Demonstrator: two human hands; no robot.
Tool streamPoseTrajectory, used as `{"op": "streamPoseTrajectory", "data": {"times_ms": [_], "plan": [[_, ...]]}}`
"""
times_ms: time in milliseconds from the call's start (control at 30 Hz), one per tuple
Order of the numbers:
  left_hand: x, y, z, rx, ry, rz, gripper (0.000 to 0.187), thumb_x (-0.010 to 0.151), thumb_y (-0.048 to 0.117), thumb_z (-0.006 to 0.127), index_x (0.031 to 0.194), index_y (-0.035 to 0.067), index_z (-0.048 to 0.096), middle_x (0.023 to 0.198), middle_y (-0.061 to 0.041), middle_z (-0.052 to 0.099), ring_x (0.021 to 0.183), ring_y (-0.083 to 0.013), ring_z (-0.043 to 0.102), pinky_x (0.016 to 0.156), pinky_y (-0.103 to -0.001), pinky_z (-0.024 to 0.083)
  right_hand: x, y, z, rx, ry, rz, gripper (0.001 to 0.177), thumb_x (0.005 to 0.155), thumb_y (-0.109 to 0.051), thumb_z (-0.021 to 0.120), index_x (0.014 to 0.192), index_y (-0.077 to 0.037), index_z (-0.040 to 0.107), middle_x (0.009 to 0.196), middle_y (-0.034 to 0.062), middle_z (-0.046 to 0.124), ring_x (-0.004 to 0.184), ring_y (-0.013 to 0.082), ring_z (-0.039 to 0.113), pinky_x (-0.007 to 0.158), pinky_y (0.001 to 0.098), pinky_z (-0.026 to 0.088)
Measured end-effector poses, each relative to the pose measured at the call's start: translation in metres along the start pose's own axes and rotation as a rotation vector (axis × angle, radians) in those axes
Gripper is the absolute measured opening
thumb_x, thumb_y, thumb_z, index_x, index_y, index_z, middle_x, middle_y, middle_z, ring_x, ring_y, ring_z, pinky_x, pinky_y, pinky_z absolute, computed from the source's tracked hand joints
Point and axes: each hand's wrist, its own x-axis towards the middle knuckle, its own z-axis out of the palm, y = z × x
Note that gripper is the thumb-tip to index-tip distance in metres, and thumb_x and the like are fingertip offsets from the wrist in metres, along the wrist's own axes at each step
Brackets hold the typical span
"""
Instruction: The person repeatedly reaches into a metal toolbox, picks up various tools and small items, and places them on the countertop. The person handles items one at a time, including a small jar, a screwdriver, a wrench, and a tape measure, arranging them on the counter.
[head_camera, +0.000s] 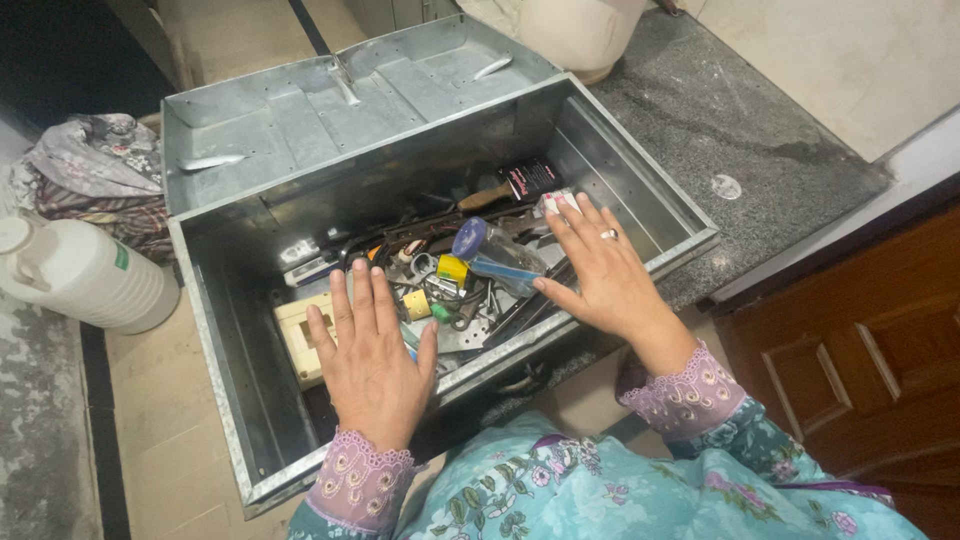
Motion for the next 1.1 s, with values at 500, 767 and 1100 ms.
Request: {"op": "streamPoseTrajectory", "data": {"times_ms": [500,767,1100], "plan": [[-0.0010,-0.0006,0.0006,-0.038,0.035,0.007,0.082,0.093,0.053,0.053,0.152,-0.001,0.042,0.164,-0.016,0.034,0.155,-0.0332,0.021,0.124,-0.056,0.009,0.0006,-0.0033,-0.0040,0.014,0.010,0.001,0.083,0.093,-0.051,0.062,0.154,0.001,0.039,0.160,0.0236,0.039,0.152,0.0411,0.029,0.124,0.0526,0.022],[-0.0004,-0.0001,-0.0003,-0.016,0.013,0.001,0.082,0.092,0.054,0.052,0.152,-0.001,0.042,0.164,-0.016,0.033,0.155,-0.0327,0.020,0.124,-0.056,0.009,0.0012,-0.0031,-0.0040,0.017,0.014,-0.007,0.085,0.092,-0.051,0.063,0.154,0.001,0.038,0.159,0.0240,0.039,0.152,0.0418,0.029,0.123,0.0529,0.022],[-0.0004,-0.0001,-0.0002,-0.019,0.008,-0.008,0.082,0.092,0.054,0.053,0.153,-0.001,0.041,0.164,-0.015,0.033,0.155,-0.0321,0.020,0.124,-0.055,0.008,0.0014,-0.0032,-0.0045,0.022,0.013,-0.009,0.085,0.092,-0.051,0.063,0.154,0.001,0.038,0.160,0.0234,0.039,0.152,0.0418,0.029,0.124,0.0524,0.021]]}}
